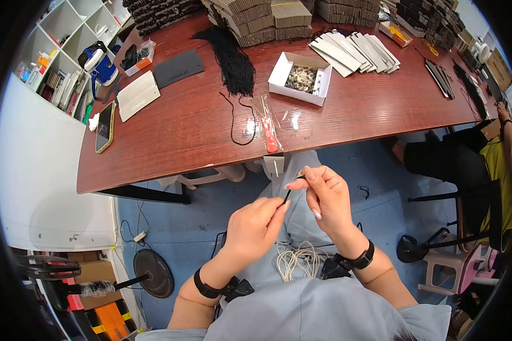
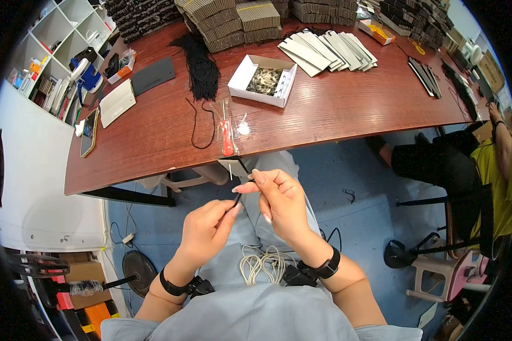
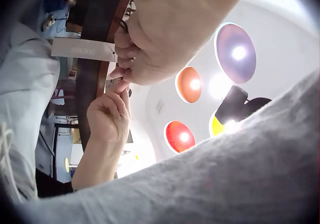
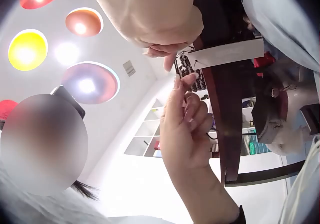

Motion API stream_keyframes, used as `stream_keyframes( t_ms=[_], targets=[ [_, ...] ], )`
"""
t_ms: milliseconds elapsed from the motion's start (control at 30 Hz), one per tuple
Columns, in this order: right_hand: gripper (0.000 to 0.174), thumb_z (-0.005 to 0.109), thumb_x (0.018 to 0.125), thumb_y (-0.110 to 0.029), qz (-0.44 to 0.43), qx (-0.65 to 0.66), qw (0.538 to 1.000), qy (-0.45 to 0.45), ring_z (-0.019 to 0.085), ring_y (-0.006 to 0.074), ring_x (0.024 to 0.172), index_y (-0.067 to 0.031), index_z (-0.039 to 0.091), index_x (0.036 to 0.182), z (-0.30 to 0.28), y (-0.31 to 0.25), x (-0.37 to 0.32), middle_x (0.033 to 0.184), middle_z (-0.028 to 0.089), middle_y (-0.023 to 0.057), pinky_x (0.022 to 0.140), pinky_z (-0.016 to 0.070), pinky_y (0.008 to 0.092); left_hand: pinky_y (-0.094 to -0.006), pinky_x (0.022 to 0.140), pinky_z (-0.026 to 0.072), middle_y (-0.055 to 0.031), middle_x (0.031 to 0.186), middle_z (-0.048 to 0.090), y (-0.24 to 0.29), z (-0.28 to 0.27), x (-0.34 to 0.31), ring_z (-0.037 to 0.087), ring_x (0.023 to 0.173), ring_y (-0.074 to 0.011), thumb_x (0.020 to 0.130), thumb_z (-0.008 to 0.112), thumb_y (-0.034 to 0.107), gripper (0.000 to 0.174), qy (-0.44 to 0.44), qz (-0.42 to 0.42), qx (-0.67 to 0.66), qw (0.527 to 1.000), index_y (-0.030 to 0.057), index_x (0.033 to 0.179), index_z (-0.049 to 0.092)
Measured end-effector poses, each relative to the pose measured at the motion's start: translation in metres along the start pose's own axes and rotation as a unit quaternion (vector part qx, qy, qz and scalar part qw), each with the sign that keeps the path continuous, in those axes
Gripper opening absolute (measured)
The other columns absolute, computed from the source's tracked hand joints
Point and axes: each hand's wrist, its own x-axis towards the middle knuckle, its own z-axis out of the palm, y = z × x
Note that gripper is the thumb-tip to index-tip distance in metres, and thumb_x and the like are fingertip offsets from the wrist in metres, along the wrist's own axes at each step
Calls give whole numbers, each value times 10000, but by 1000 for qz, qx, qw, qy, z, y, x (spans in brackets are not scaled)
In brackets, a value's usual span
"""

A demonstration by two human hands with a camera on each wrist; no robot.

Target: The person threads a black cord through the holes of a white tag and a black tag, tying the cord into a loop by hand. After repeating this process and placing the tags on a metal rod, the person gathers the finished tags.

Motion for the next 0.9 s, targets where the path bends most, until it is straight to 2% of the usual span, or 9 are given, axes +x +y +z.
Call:
stream_keyframes(
  t_ms=[100, 200, 233, 367, 433, 600, 667, 800, 900],
  targets=[
    [122, 494, 828, -131, -80, -75, 994, -1, 364, 11, 368, -15, 502, 792, -2, 7, -4, 733, 615, 121, 334, 281, 139, -312, 471, 406, -79, 629, 510, 4, -3, 1, 518, 528, -216, 724, 559, 86, 90, -8, 68, 46, 997, 37, 796, 538],
    [63, 537, 783, -42, -272, -416, 866, -49, 563, 79, 552, 6, 539, 824, -10, 13, -8, 714, 614, 97, 487, 448, 201, -283, 443, 371, -59, 584, 490, -1, -6, 5, 483, 483, -183, 702, 567, 45, 153, 19, 129, 43, 991, 34, 850, 527],
    [63, 537, 783, -42, -271, -416, 867, -48, 563, 79, 552, 6, 539, 824, -10, 13, -9, 714, 614, 97, 487, 448, 201, -243, 414, 337, -45, 548, 469, -4, -7, 7, 446, 438, -144, 687, 572, 8, 205, 50, 163, 28, 985, 26, 884, 518],
    [59, 538, 788, -50, -190, -266, 940, -94, 557, 68, 560, 4, 541, 812, -8, 7, -15, 681, 602, 66, 485, 443, 190, -221, 451, 349, -11, 540, 441, 6, -26, 12, 428, 465, -80, 709, 534, -9, 318, -107, -66, -167, 978, 35, 1008, 438],
    [59, 542, 787, -53, -160, -192, 963, -105, 557, 66, 564, 2, 540, 810, -5, 1, -18, 676, 597, 60, 479, 441, 186, -177, 477, 315, 35, 560, 434, 2, -25, 19, 371, 501, -14, 727, 507, -35, 354, -203, -176, -420, 867, 28, 1056, 392],
    [88, 549, 791, -91, -17, -69, 988, -141, 498, 33, 511, -5, 533, 788, 0, -9, -13, 623, 551, 34, 446, 430, 175, -175, 567, 392, 8, 667, 533, 3, -19, 27, 463, 595, -14, 755, 499, -31, 228, -243, -199, -534, 785, -19, 978, 456],
    [103, 549, 794, -110, 17, -70, 988, -137, 481, 29, 494, -9, 532, 781, -2, -9, -10, 611, 541, 27, 443, 431, 173, -133, 486, 296, -61, 799, 588, 0, -16, 27, 450, 619, 3, 734, 511, -7, 171, -228, -199, -536, 788, -16, 905, 511],
    [146, 556, 795, -164, 77, -38, 986, -142, 469, 28, 452, -27, 529, 754, 1, -7, -11, 572, 522, 11, 401, 386, 151, -161, 538, 382, -26, 718, 571, -11, -13, 26, 469, 587, -17, 738, 543, -13, 95, -225, -214, -528, 791, -21, 832, 535],
    [164, 564, 791, -188, 128, -67, 976, -164, 481, 32, 439, -37, 528, 737, 1, -11, -11, 547, 515, 2, 363, 319, 138, -155, 430, 290, -10, 658, 564, -27, -12, 27, 400, 492, -3, 718, 577, -1, 43, -296, -238, -527, 760, -3, 757, 559]
  ],
)
